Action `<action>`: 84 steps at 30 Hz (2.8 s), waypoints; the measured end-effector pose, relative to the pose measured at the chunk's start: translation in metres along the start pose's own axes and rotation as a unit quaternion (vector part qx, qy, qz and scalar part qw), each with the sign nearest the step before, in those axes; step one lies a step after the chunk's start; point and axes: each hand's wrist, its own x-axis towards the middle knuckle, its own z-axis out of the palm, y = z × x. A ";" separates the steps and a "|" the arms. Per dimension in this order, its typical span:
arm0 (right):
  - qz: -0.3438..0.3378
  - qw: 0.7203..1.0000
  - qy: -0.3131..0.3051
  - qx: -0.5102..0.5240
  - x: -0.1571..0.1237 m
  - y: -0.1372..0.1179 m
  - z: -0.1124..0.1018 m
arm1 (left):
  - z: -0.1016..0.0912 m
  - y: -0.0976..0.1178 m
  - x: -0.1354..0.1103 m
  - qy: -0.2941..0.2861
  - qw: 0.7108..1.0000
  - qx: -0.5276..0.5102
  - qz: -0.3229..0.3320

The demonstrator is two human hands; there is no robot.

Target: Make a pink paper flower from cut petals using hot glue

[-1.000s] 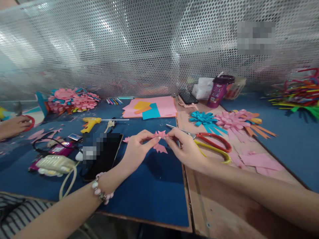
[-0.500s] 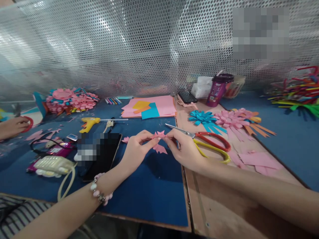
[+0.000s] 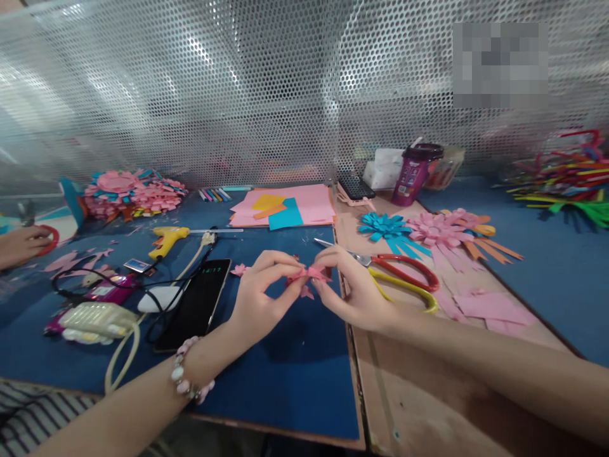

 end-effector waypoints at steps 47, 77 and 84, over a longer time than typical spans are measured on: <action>-0.182 0.983 -0.032 -0.023 -0.038 -0.020 -0.016 | -0.007 0.018 -0.003 -0.212 0.947 -0.021 0.240; -0.204 0.979 -0.007 -0.005 -0.037 -0.017 -0.012 | -0.003 0.018 -0.005 -0.166 0.953 -0.040 0.252; -0.191 0.982 -0.011 -0.008 -0.036 -0.019 -0.013 | -0.003 0.018 -0.006 -0.175 0.953 -0.039 0.245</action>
